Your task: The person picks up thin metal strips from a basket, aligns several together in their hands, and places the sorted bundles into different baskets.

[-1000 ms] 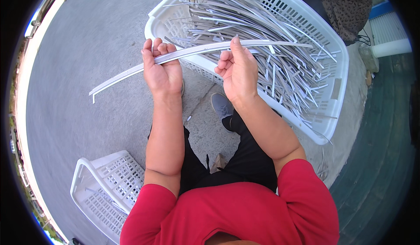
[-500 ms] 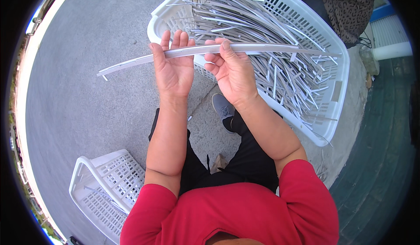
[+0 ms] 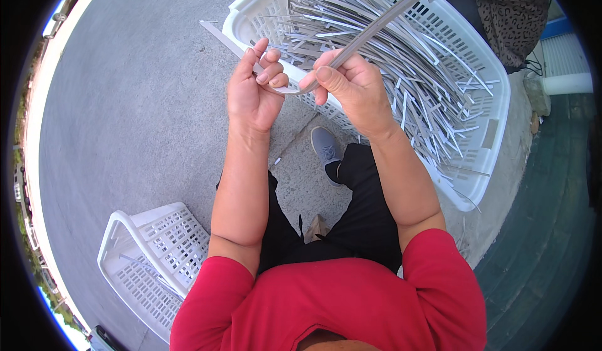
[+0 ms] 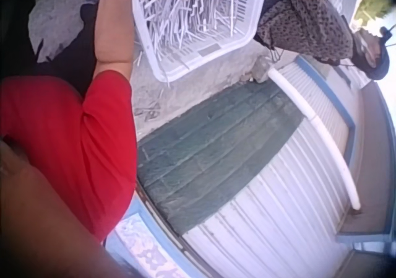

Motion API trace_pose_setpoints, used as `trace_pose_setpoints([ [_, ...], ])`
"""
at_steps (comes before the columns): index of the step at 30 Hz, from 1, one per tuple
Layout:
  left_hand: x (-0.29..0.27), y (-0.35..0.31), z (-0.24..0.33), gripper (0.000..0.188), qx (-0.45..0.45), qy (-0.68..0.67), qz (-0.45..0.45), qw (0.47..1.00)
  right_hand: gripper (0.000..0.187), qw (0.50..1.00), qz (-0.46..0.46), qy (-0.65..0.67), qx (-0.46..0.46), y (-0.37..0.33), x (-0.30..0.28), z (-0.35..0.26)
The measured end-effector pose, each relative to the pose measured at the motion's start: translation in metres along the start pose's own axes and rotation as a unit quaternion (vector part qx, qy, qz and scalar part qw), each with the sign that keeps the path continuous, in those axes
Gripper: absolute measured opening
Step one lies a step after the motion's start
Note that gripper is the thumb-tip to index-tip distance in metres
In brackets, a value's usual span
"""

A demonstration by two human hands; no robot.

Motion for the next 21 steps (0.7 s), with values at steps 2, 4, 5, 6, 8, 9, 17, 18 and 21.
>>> trace_pose_setpoints([
  [2,0.005,-0.003,-0.004,0.033,0.006,0.108,0.022,0.994,0.017,0.998,-0.025,-0.012,0.058,-0.003,0.003,0.005],
  [4,0.006,-0.003,-0.009,0.039,0.003,0.184,0.004,0.983,0.016,0.986,-0.075,-0.042,0.144,-0.005,0.016,0.022],
  [5,0.006,-0.004,-0.011,0.042,0.013,0.240,0.026,0.970,0.016,0.976,-0.099,-0.056,0.186,-0.006,0.022,0.033],
  [6,0.012,-0.007,-0.014,0.044,0.025,0.295,0.048,0.954,0.019,0.966,-0.098,-0.104,0.217,-0.005,0.022,0.044],
  [8,0.010,-0.008,-0.016,0.057,0.026,0.318,0.049,0.946,0.021,0.962,-0.080,-0.141,0.220,-0.005,0.015,0.047],
  [9,0.010,-0.008,-0.016,0.058,0.024,0.344,0.033,0.938,0.022,0.960,-0.074,-0.159,0.219,-0.003,0.013,0.046],
  [17,0.001,-0.012,-0.027,0.040,0.029,0.386,0.071,0.919,0.025,0.875,-0.032,-0.467,0.123,-0.003,0.008,0.048],
  [18,0.001,-0.012,-0.027,0.036,0.039,0.383,0.073,0.920,0.026,0.874,-0.014,-0.471,0.116,-0.005,0.010,0.047],
  [21,0.004,-0.017,-0.012,0.027,0.127,0.337,0.082,0.929,0.032,0.906,0.049,-0.409,0.095,-0.009,0.013,0.039],
])
Point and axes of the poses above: each hand's wrist, its own y-axis towards the middle knuckle, its own x-axis out of the palm, z = x × y, the point moved 7 cm from there along y, towards the middle knuckle, and after that the axes turned 8 degrees about x, right-handed, at the moved point
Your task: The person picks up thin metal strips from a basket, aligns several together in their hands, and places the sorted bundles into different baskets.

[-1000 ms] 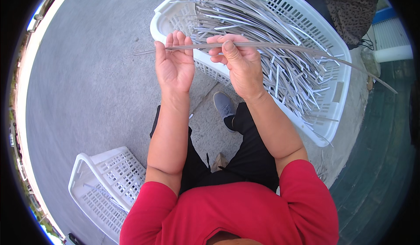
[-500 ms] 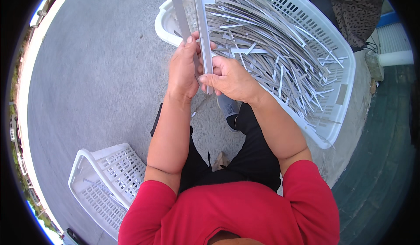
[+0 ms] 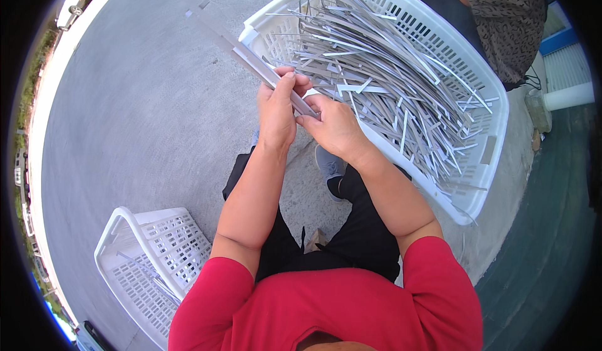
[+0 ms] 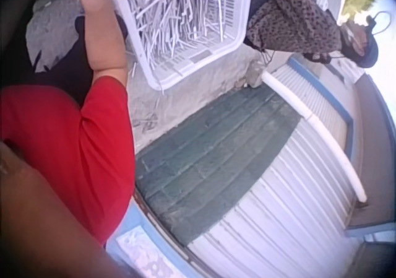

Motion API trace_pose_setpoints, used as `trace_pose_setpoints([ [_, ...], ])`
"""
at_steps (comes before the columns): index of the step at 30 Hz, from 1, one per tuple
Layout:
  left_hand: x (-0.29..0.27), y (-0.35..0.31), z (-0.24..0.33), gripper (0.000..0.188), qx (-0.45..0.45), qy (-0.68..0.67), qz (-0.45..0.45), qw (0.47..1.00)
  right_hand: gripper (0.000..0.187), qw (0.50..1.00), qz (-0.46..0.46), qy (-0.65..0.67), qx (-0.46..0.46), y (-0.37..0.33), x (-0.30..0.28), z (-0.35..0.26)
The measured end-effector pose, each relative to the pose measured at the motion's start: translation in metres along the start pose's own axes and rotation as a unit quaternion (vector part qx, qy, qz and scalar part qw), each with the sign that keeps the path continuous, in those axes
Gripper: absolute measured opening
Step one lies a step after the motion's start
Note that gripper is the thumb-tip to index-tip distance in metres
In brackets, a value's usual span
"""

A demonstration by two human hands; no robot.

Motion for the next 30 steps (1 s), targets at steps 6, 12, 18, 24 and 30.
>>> trace_pose_setpoints([
  [6,-0.065,-0.030,0.056,0.022,0.118,-0.065,0.149,0.980,0.036,0.957,0.163,0.217,-0.106,-0.004,-0.025,-0.010],
  [12,-0.214,-0.138,0.144,0.019,0.209,0.231,0.281,0.908,0.037,0.989,0.106,0.094,0.036,0.012,-0.018,0.025],
  [18,-0.349,-0.321,0.275,0.025,0.190,0.659,0.438,0.582,0.042,0.996,0.080,-0.019,0.032,0.009,-0.023,0.026],
  [24,-0.399,-0.472,0.324,0.033,-0.012,0.720,0.560,0.410,0.045,0.994,0.051,-0.062,0.067,0.033,-0.024,0.071],
  [30,-0.440,-0.585,0.314,0.027,-0.207,0.723,0.583,0.308,0.045,0.997,0.019,-0.049,0.050,0.048,-0.022,0.115],
])
Point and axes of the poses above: each hand's wrist, its own y-axis towards the middle knuckle, its own x-axis out of the palm, z = x × y, the point moved 7 cm from there along y, towards the middle knuckle, and after that the axes turned 8 degrees about x, right-handed, at the moved point
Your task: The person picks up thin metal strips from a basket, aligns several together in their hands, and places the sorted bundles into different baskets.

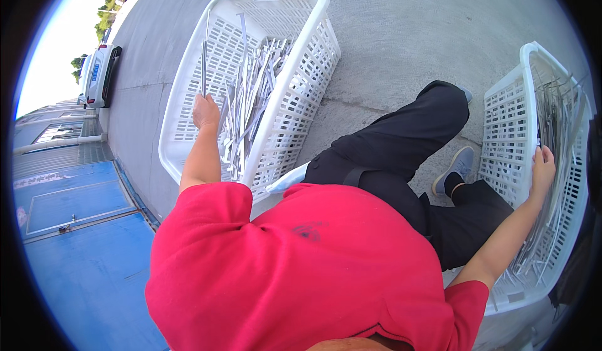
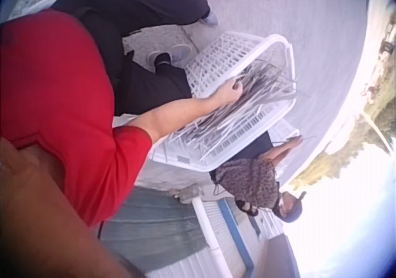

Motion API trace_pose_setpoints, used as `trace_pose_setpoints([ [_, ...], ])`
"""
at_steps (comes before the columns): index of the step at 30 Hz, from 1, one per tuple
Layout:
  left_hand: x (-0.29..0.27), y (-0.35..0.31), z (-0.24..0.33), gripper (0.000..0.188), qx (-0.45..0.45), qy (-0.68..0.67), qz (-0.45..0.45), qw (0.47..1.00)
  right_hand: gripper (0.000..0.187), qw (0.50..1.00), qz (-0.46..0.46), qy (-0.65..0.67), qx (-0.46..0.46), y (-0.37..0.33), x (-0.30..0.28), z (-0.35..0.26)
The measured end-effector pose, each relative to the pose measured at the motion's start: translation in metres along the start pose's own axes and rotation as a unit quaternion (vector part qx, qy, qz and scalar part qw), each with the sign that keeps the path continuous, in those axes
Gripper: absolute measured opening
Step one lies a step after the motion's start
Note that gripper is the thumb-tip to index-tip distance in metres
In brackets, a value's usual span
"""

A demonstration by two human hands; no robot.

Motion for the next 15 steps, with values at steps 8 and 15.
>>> trace_pose_setpoints([
  [8,0.071,0.000,-0.021,0.068,0.002,-0.032,-0.102,0.994,0.045,1.000,0.003,0.008,0.028,-0.022,0.000,0.003],
  [15,0.040,-0.002,0.223,0.047,0.253,-0.379,-0.037,0.890,0.040,0.989,0.098,-0.081,-0.075,-0.054,0.002,-0.049],
])
Point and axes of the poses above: each hand's wrist, its own y-axis towards the middle knuckle, its own x-axis out of the palm, z = x × y, the point moved 7 cm from there along y, towards the middle knuckle, and after that the axes turned 8 degrees about x, right-handed, at the moved point
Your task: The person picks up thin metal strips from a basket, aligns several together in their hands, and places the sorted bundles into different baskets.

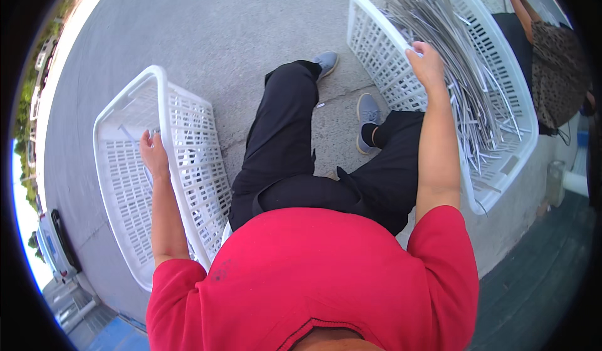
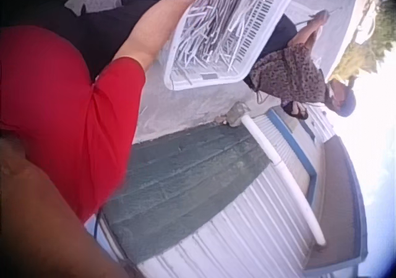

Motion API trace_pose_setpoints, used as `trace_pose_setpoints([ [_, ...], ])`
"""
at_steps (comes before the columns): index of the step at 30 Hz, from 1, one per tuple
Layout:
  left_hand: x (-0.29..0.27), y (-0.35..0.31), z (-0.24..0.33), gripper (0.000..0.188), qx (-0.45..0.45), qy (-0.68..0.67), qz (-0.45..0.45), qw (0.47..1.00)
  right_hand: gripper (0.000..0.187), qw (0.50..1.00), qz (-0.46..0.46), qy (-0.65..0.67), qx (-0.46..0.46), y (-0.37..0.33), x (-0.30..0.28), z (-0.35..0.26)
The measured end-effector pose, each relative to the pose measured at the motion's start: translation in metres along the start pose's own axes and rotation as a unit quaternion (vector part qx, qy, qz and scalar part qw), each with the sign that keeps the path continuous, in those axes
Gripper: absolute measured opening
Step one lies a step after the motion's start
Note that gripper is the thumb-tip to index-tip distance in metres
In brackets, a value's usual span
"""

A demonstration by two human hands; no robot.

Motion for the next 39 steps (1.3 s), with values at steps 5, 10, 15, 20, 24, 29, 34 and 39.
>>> trace_pose_setpoints([
  [5,0.124,-0.006,0.238,0.036,0.167,-0.290,-0.093,0.938,0.037,0.997,-0.053,-0.002,0.056,-0.007,0.000,-0.003],
  [10,0.199,-0.071,0.425,0.032,0.285,-0.386,-0.239,0.844,0.032,0.995,-0.046,0.022,0.085,-0.016,-0.018,0.002],
  [15,0.254,-0.104,0.499,0.033,0.309,-0.394,-0.370,0.782,0.029,0.985,-0.027,0.100,0.139,0.008,-0.026,0.048],
  [20,0.315,-0.117,0.493,0.032,0.262,-0.330,-0.417,0.805,0.031,0.959,-0.085,0.080,0.258,0.043,0.000,0.109],
  [24,0.337,-0.130,0.518,0.032,0.303,-0.322,-0.452,0.775,0.029,0.940,-0.135,-0.077,0.303,0.059,0.024,0.136],
  [29,0.337,-0.132,0.550,0.031,0.395,-0.299,-0.435,0.751,0.037,0.951,0.035,-0.137,0.274,0.083,0.009,0.175],
  [34,0.333,-0.140,0.555,0.029,0.421,-0.275,-0.463,0.729,0.050,0.938,0.049,-0.228,0.257,0.105,0.020,0.217],
  [39,0.330,-0.140,0.558,0.031,0.447,-0.266,-0.462,0.718,0.042,0.932,0.054,-0.284,0.219,0.114,0.025,0.220],
])
Point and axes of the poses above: each hand's wrist, its own y-axis towards the middle knuckle, its own x-axis out of the palm, z = x × y, the point moved 7 cm from there along y, towards the middle knuckle, and after that the axes turned 8 degrees about x, right-handed, at the moved point
